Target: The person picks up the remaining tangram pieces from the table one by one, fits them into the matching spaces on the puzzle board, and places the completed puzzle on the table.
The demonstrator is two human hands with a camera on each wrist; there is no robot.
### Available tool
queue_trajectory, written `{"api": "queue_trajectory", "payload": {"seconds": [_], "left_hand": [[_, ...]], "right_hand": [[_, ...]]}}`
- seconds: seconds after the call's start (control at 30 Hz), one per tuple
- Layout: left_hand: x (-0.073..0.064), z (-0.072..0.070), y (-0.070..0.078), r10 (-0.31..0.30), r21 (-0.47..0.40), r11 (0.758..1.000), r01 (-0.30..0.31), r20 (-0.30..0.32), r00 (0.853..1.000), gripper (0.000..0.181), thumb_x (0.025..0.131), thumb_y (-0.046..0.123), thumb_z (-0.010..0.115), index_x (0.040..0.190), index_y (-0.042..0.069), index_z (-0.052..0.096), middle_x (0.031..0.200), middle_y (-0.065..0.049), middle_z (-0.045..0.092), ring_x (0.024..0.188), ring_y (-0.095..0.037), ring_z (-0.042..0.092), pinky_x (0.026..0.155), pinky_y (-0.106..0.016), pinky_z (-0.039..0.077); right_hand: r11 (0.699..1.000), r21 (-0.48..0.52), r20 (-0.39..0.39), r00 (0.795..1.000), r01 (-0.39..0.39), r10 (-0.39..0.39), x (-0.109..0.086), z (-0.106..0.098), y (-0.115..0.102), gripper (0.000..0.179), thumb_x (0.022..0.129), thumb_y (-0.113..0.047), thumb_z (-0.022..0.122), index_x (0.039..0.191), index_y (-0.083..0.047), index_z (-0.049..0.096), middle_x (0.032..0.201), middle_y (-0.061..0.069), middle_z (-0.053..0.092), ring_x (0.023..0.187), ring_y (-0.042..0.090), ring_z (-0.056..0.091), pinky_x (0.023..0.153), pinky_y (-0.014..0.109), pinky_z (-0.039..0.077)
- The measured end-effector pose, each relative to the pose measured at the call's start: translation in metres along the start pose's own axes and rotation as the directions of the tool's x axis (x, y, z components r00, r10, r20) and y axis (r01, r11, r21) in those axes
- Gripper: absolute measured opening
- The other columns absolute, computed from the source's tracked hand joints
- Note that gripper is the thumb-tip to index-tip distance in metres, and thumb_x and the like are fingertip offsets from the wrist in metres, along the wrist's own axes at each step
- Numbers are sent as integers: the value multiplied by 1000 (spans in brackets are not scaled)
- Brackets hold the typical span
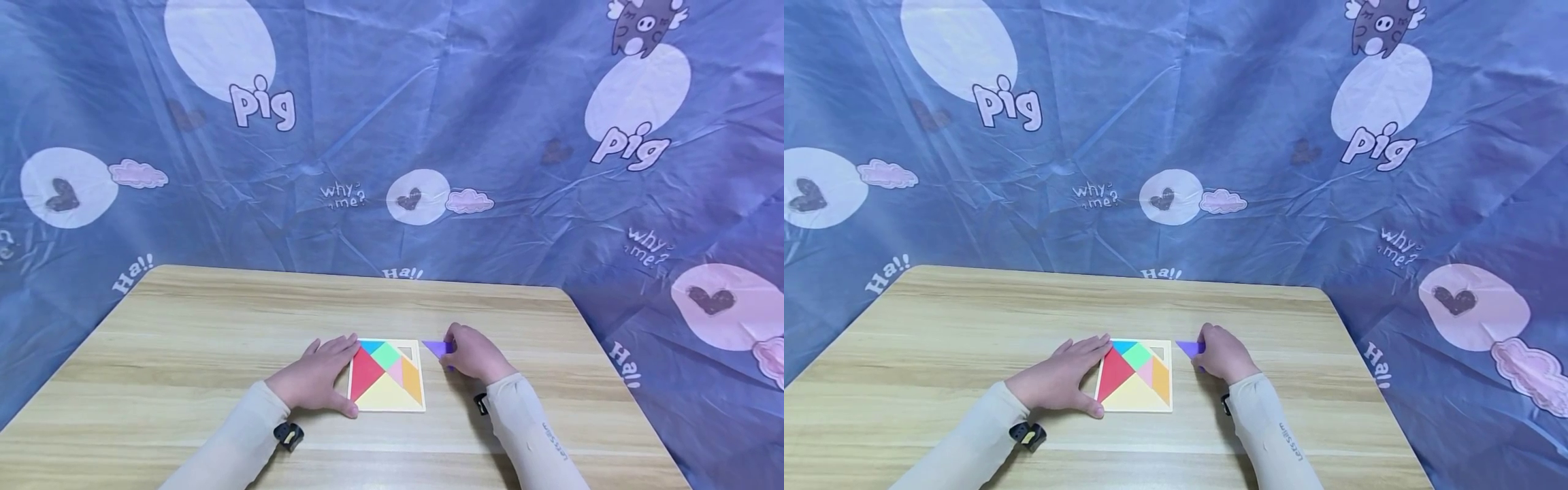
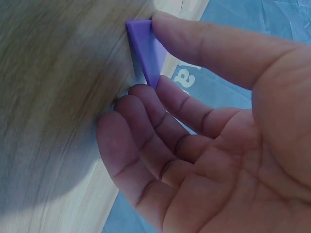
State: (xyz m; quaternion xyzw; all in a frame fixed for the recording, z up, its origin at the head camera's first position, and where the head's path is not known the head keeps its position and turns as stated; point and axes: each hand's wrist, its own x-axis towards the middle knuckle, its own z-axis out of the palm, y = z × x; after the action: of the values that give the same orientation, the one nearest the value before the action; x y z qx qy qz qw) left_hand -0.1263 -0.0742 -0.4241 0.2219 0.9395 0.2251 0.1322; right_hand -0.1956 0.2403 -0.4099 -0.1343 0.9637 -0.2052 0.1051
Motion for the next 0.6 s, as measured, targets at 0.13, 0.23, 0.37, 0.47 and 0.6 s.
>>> {"api": "queue_trajectory", "payload": {"seconds": [0.13, 0.23, 0.37, 0.47, 0.6], "left_hand": [[0, 1, 0, 0, 1, 1000, 0, -2, 1000, 121, 70, 60, 89, 160, 1, 33, 169, -12, 29, 156, -34, 25, 125, -65, 14], [0, 1, 0, -3, 6, 1000, 3, -1, 1000, 121, 71, 60, 89, 161, 2, 33, 169, -12, 29, 156, -34, 25, 125, -64, 14], [0, 0, 1, -9, 7, 1000, 9, 0, 1000, 121, 70, 61, 88, 161, 2, 33, 169, -11, 29, 156, -33, 25, 125, -64, 13], [0, -1, 1, -10, 2, 1000, 10, 0, 1000, 121, 70, 61, 89, 161, 2, 33, 169, -11, 29, 156, -33, 25, 125, -64, 13], [-1, -1, 2, -11, 0, 1000, 11, -2, 1000, 121, 70, 60, 89, 160, 2, 34, 168, -12, 30, 156, -34, 25, 125, -64, 13]], "right_hand": [[1000, 17, -23, 1000, 9, -9, -1, -1, 0, 22, 85, -9, 80, 100, -2, 64, 86, 5, 62, 80, 20, 57, 79, 42, 53], [999, 23, -61, 998, 33, -31, 0, 0, 1, 14, 87, -5, 76, 96, -4, 65, 83, 3, 61, 78, 20, 56, 77, 40, 52], [996, 54, -99, 993, 68, -62, 2, 0, 2, 9, 90, -3, 73, 91, -7, 65, 80, 1, 60, 76, 18, 55, 74, 37, 50], [992, 94, -110, 991, 86, -75, 2, -1, 1, 9, 91, -2, 72, 88, -7, 65, 78, 0, 60, 74, 16, 54, 71, 34, 49], [984, 133, -149, 984, 117, -97, 2, -4, -2, 9, 91, -1, 72, 86, -7, 66, 76, 0, 61, 71, 14, 55, 69, 32, 49]]}}
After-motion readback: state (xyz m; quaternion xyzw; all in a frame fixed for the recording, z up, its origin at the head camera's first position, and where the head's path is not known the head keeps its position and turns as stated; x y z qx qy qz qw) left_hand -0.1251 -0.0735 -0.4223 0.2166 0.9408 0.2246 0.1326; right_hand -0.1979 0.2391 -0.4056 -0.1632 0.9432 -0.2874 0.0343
